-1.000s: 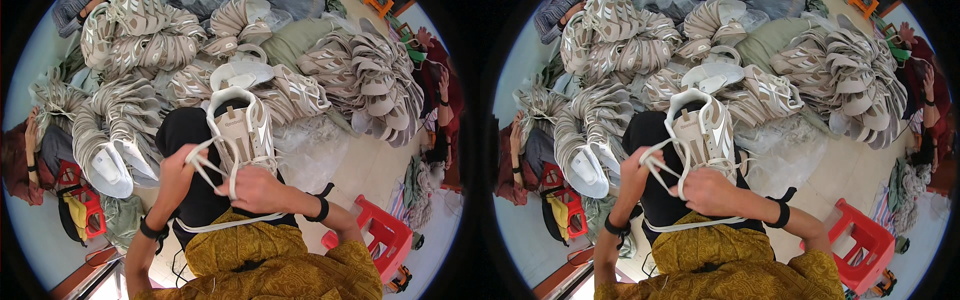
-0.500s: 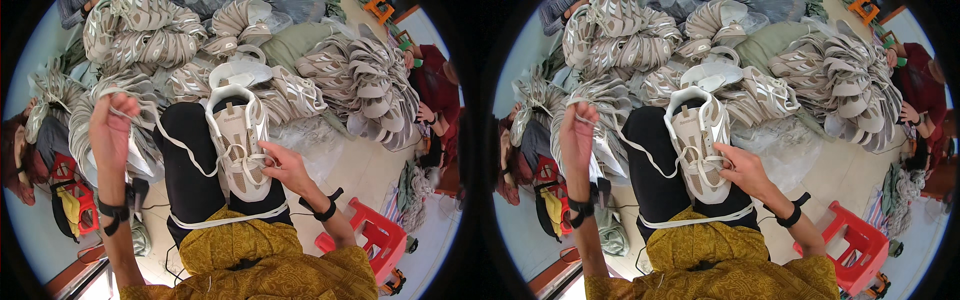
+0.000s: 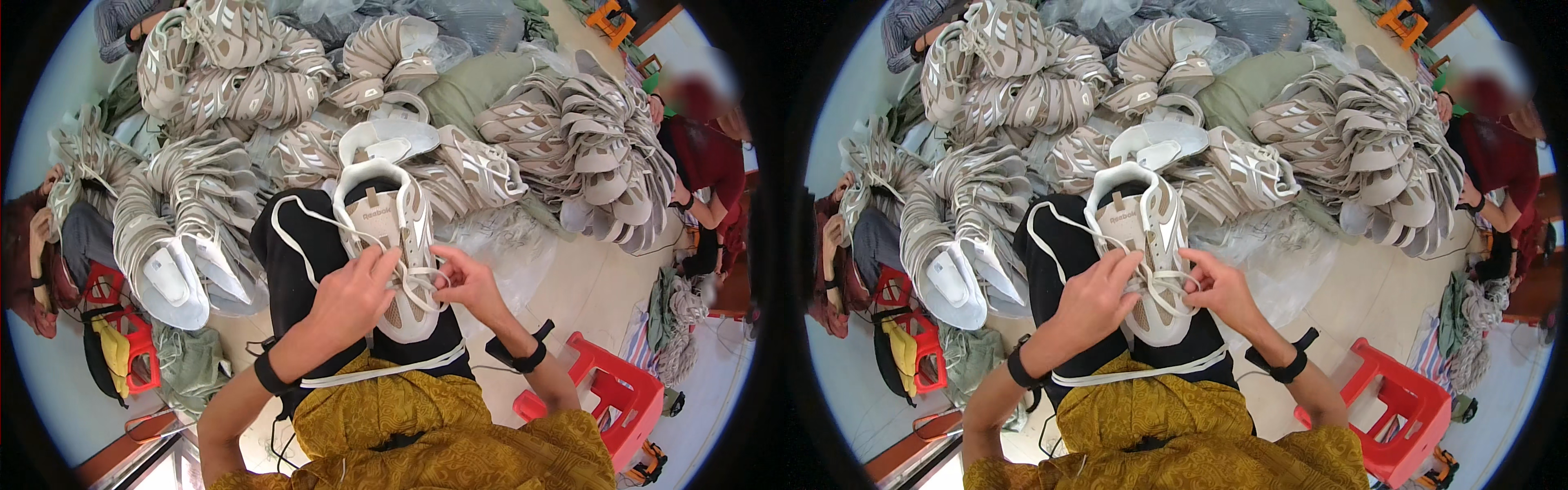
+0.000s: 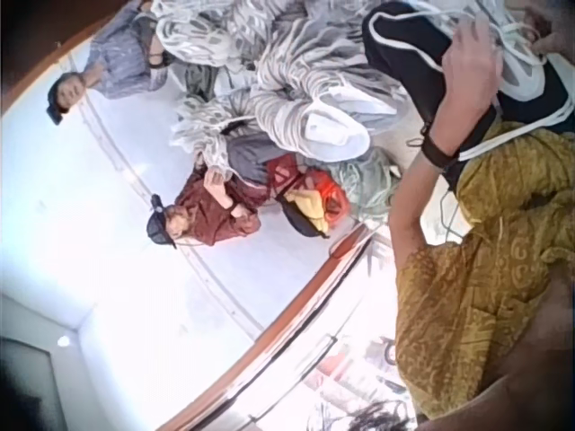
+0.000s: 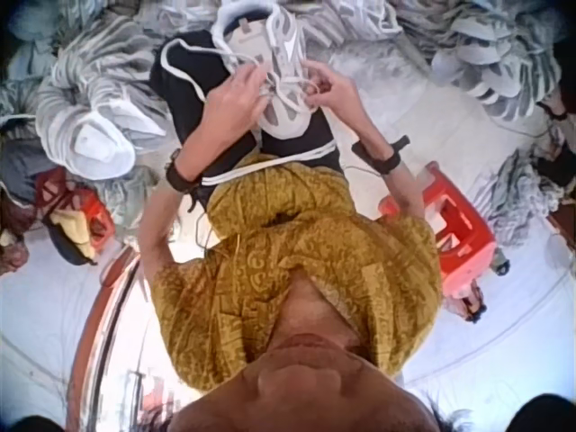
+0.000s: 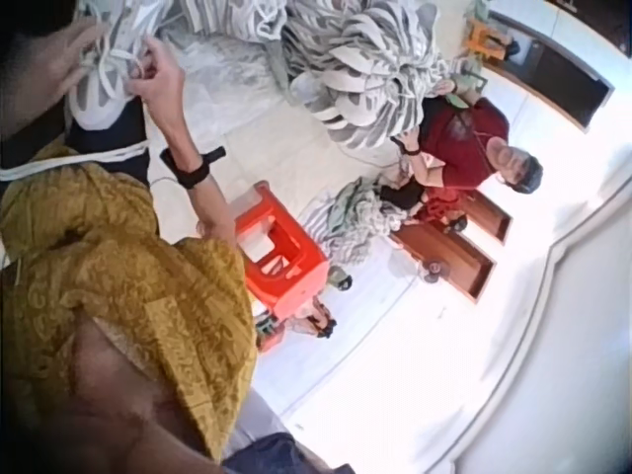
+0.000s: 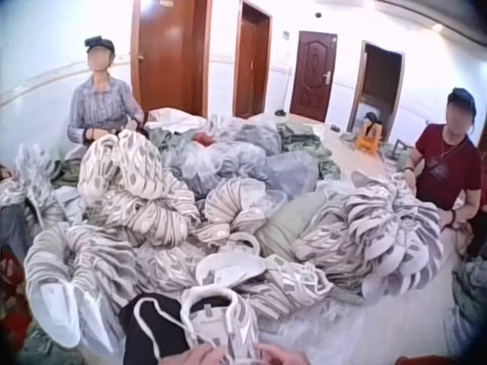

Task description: The recorder is lacing a white sneaker in a workshop environment with many shoe parts.

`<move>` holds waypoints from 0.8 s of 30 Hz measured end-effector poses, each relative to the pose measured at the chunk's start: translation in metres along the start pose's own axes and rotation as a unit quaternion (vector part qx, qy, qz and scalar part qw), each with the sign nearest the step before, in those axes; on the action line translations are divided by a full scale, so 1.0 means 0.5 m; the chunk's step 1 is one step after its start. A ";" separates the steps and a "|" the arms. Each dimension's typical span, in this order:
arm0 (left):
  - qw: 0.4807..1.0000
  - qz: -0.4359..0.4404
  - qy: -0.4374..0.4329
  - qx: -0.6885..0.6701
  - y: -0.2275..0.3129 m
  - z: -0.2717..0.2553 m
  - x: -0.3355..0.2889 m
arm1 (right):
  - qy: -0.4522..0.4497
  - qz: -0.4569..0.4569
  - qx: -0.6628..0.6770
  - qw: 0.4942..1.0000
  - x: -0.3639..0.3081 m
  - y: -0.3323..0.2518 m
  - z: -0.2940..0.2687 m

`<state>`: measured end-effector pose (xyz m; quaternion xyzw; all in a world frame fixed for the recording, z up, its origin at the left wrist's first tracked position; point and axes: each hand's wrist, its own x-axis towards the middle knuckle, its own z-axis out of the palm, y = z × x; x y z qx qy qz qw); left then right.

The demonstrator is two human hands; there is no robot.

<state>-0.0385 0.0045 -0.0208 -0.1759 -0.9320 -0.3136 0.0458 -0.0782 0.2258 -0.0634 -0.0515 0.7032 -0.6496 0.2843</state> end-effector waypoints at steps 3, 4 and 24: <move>0.998 0.013 -0.014 0.055 0.009 0.006 0.007 | -0.018 0.011 -0.075 0.997 -0.008 -0.012 0.000; 0.997 0.014 -0.017 0.079 0.008 0.009 0.006 | -0.040 0.028 -0.119 0.992 -0.005 -0.029 0.001; 0.880 -0.306 0.245 -0.267 -0.090 -0.108 0.025 | -0.045 -0.187 0.478 0.857 0.187 -0.174 -0.135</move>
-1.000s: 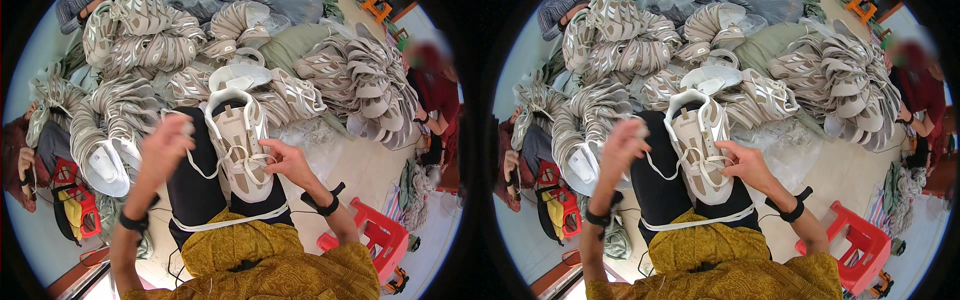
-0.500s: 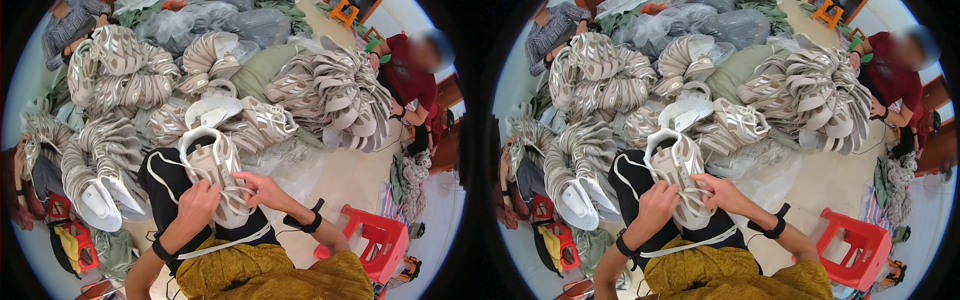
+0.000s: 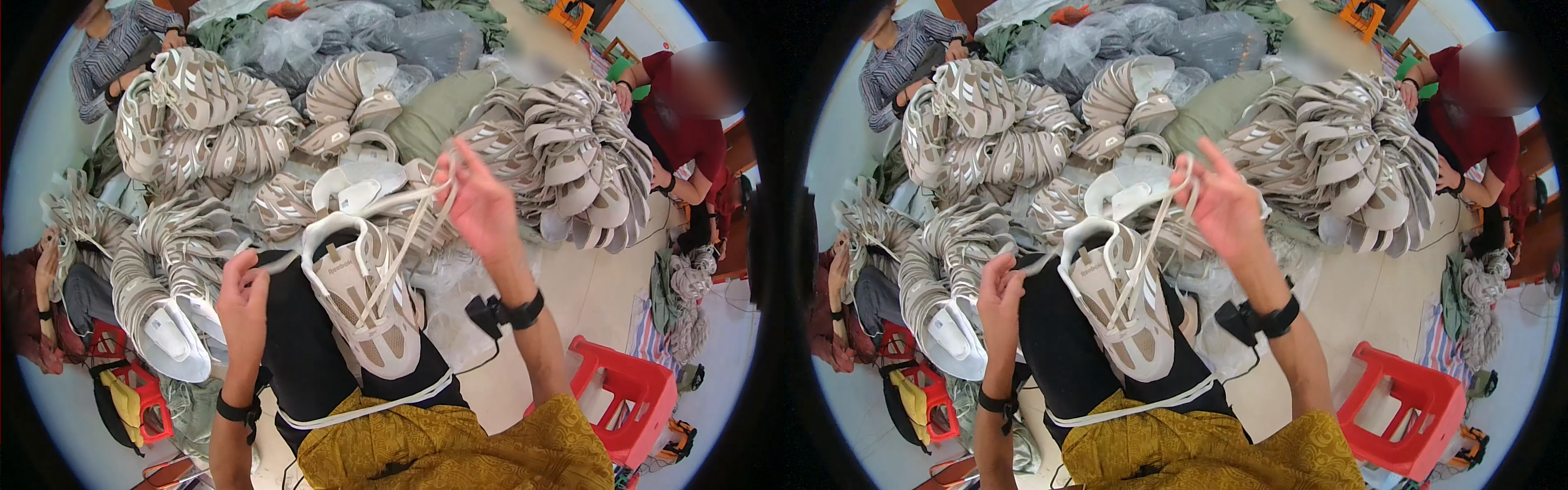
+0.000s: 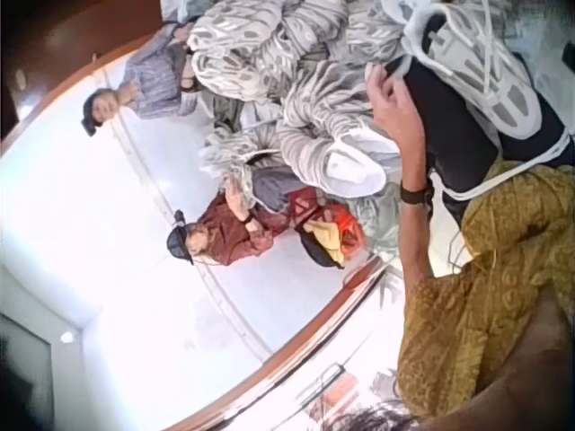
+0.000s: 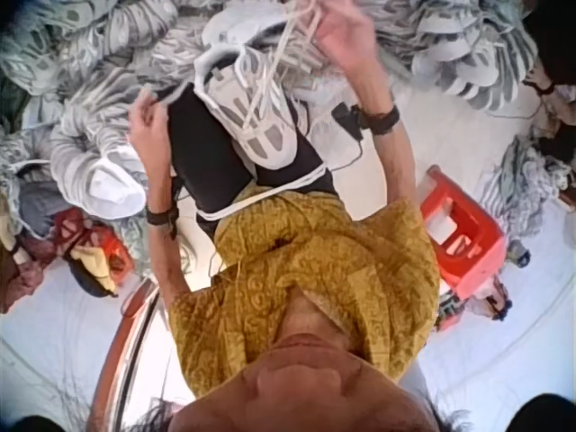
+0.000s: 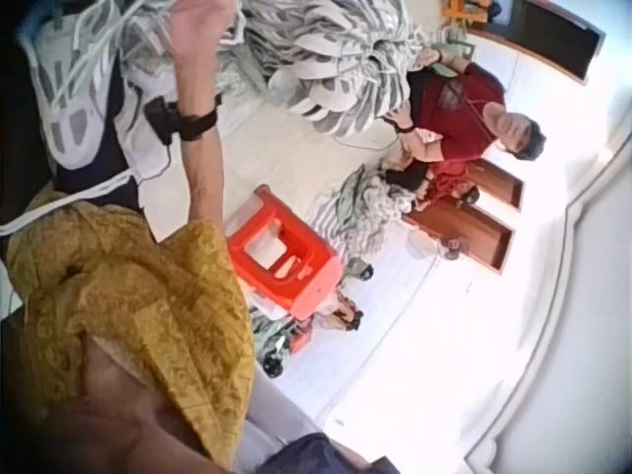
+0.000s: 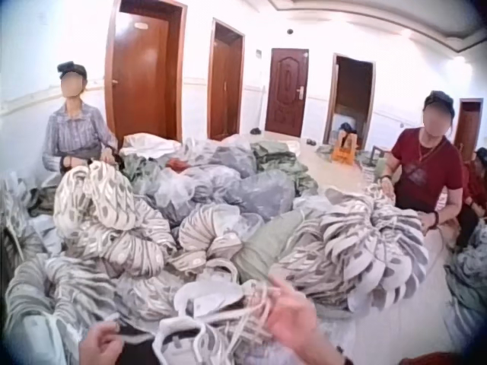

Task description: The recorder is lacing a white sneaker in a workshop environment with many shoe parts.

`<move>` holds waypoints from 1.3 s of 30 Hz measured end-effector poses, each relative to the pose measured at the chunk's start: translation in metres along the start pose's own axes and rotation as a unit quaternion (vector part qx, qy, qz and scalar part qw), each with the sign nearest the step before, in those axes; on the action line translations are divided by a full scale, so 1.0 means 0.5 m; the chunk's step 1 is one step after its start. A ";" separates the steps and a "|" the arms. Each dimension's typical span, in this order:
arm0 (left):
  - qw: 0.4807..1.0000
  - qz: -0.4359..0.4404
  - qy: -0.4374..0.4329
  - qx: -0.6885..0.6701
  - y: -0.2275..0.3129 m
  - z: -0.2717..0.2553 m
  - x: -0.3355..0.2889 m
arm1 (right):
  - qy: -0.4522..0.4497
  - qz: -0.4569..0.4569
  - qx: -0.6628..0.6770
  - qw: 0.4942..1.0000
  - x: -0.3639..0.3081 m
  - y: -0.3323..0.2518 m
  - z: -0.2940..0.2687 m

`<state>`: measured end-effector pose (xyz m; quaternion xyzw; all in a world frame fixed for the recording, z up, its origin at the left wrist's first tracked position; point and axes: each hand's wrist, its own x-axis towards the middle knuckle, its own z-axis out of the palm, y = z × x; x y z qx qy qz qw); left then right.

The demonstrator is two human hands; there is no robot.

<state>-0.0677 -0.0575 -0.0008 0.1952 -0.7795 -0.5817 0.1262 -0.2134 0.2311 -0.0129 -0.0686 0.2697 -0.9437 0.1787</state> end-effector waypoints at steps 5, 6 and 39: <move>0.895 0.279 -0.033 0.347 0.002 0.026 -0.022 | -0.060 -0.074 -0.047 0.994 0.082 -0.103 0.010; 0.886 0.283 -0.068 0.360 0.006 0.033 -0.024 | -0.055 -0.077 -0.052 0.994 0.093 -0.115 0.003; 0.955 0.035 -0.284 0.083 -0.043 0.069 -0.100 | 0.030 0.218 -0.423 0.879 -0.056 0.136 -0.139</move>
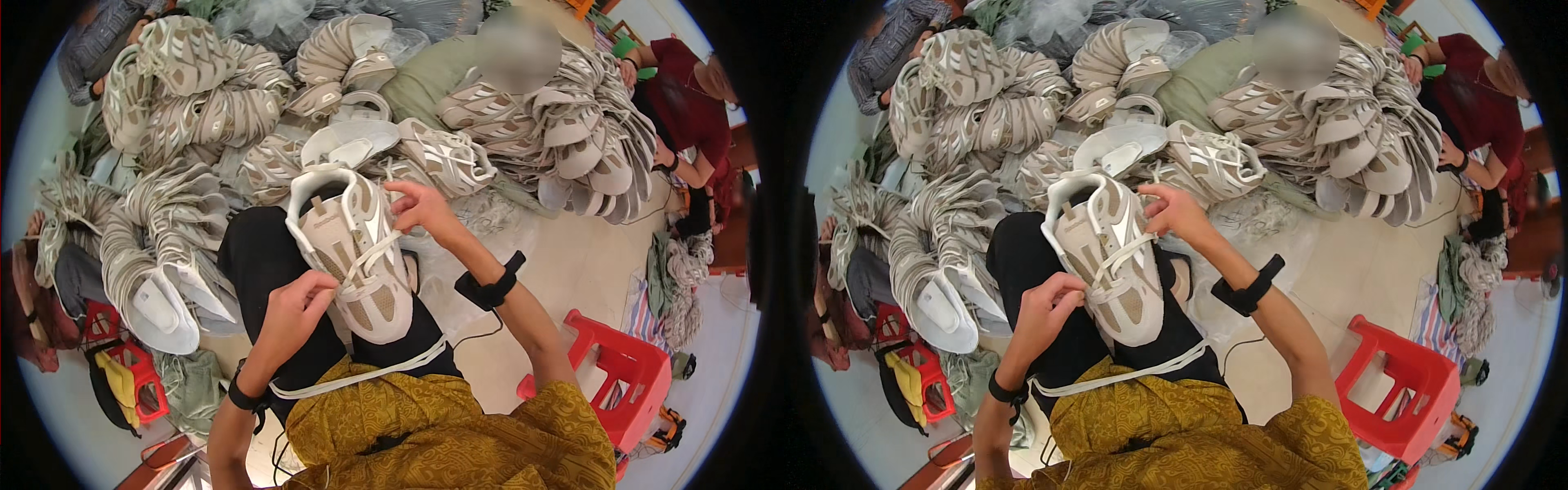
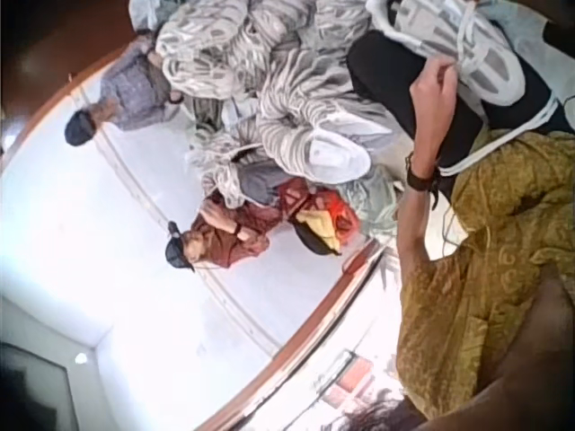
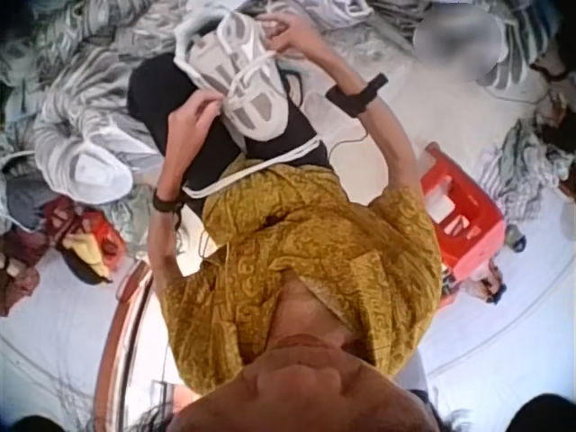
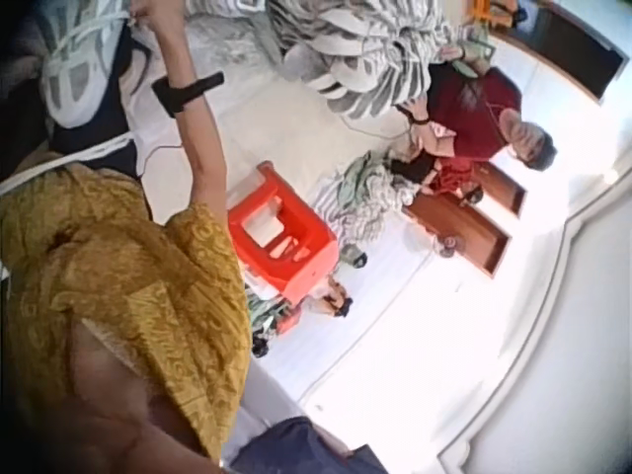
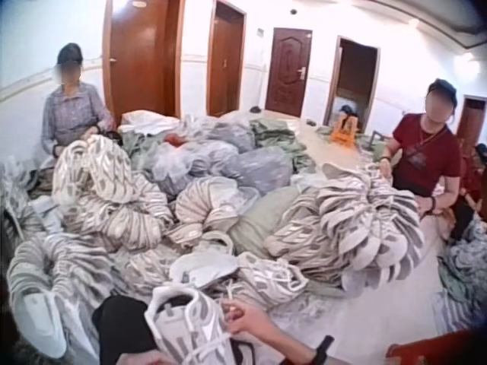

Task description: The recorder is lacing a white sneaker in a workshop environment with many shoe parts.

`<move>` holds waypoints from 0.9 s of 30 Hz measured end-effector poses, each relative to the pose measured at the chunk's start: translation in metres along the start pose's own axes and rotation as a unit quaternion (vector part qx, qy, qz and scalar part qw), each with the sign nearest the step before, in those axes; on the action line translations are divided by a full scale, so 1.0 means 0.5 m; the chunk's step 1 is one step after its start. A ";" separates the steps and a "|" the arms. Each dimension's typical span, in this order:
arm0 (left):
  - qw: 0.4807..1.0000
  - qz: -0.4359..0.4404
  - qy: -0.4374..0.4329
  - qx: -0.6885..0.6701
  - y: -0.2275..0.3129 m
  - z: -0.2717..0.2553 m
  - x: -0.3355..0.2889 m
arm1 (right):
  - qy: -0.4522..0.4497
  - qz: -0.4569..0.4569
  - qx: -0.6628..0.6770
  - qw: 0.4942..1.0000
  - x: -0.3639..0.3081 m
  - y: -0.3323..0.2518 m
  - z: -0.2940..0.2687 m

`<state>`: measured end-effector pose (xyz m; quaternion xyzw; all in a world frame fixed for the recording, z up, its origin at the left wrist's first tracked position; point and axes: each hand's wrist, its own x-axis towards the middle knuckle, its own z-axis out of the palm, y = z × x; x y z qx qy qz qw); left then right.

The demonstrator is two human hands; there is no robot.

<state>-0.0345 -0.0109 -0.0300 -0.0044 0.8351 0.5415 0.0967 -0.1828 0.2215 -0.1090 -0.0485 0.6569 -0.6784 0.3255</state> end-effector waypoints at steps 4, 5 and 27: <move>1.000 -0.003 -0.002 0.012 -0.002 -0.007 -0.015 | 0.004 0.011 -0.004 1.000 -0.002 -0.008 0.006; 1.000 0.005 -0.001 0.011 0.000 -0.006 -0.014 | 0.017 0.009 0.004 1.000 -0.001 -0.005 -0.001; 0.909 0.212 0.228 0.276 0.005 -0.091 0.076 | -0.033 0.096 0.021 0.995 -0.162 0.050 0.060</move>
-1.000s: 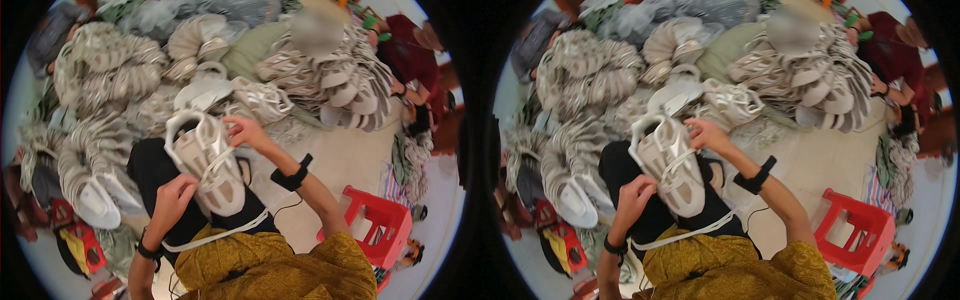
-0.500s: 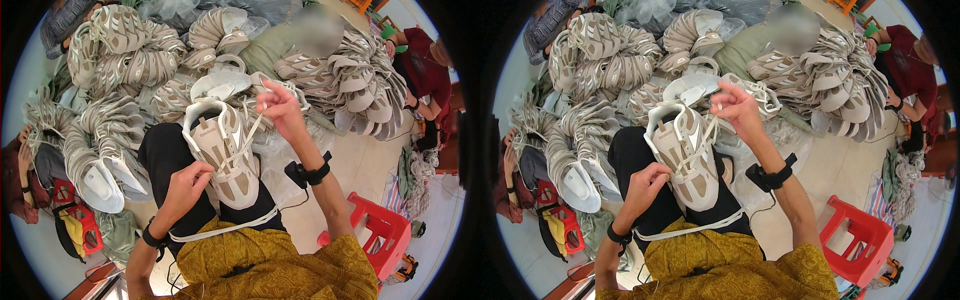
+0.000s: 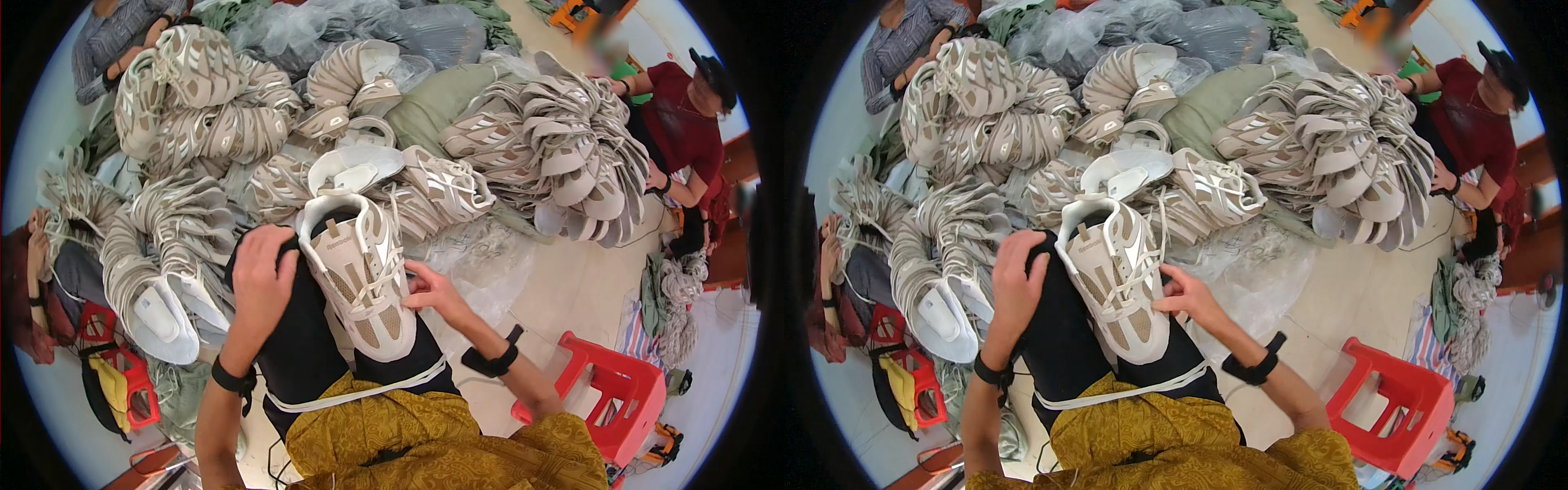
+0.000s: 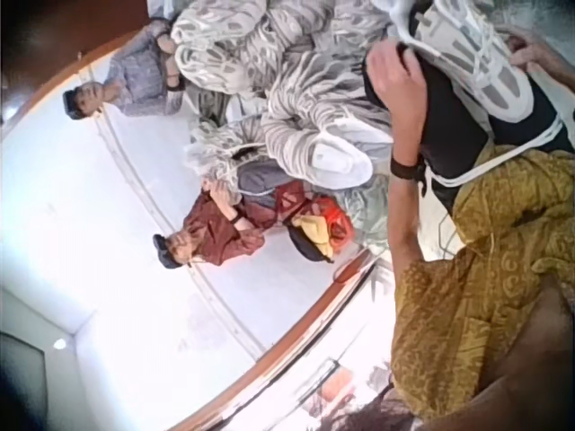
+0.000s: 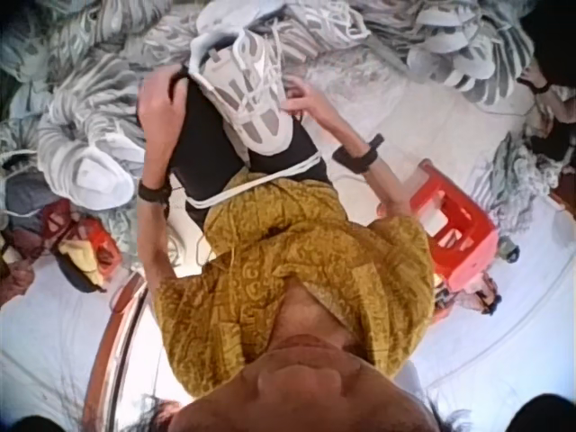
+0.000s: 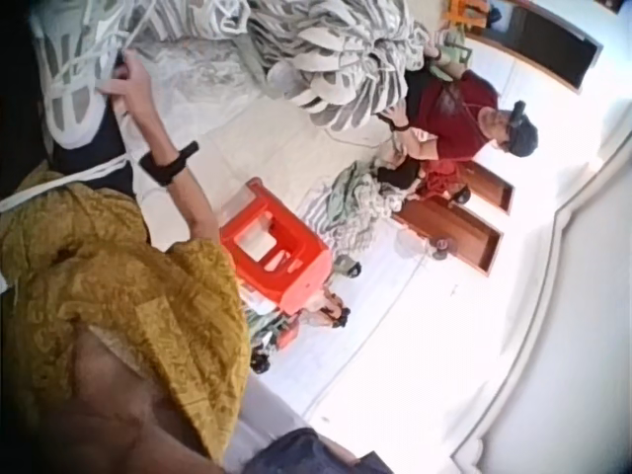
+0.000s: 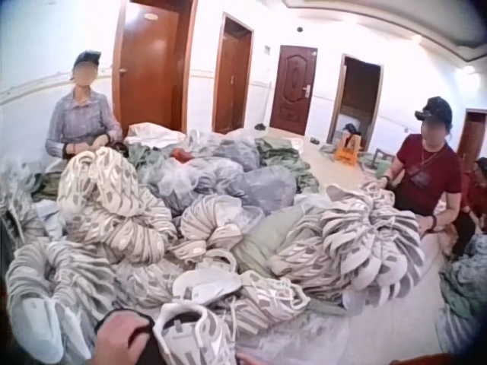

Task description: The recorder is lacing a white sneaker in a workshop environment with many shoe parts.

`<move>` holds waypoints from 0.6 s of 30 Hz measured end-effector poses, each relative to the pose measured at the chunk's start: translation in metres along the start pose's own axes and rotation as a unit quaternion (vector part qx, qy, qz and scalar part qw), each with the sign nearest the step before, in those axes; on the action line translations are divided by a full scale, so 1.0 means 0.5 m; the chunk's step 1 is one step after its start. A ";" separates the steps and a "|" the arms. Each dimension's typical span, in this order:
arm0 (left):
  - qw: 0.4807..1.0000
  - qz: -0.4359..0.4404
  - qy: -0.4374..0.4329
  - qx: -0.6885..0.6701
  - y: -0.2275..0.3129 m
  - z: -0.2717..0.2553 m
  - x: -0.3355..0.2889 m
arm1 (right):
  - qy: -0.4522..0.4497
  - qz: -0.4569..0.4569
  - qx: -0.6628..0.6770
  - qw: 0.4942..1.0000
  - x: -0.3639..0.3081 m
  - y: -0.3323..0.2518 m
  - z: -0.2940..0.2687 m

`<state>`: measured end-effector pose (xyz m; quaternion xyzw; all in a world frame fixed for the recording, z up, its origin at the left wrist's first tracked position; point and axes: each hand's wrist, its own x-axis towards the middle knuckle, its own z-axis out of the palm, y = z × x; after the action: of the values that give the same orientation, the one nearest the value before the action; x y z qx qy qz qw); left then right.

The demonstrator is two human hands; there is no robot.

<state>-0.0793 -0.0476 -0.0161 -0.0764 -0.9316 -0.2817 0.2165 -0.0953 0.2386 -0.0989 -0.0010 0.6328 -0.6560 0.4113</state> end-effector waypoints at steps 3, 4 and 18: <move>0.999 -0.033 -0.032 -0.003 -0.047 0.023 0.013 | 0.080 -0.117 0.184 0.973 0.010 -0.032 0.037; 0.999 -0.016 -0.042 0.010 -0.058 0.029 0.014 | 0.072 -0.125 0.240 0.960 0.022 -0.043 0.045; 0.998 0.015 -0.036 0.050 -0.066 0.027 -0.005 | 0.001 -0.176 0.289 0.941 0.089 -0.150 0.078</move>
<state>-0.0907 -0.0676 -0.0436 -0.0893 -0.9506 -0.2285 0.1903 -0.1447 0.1719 -0.0520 0.0067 0.4063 -0.8725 0.2712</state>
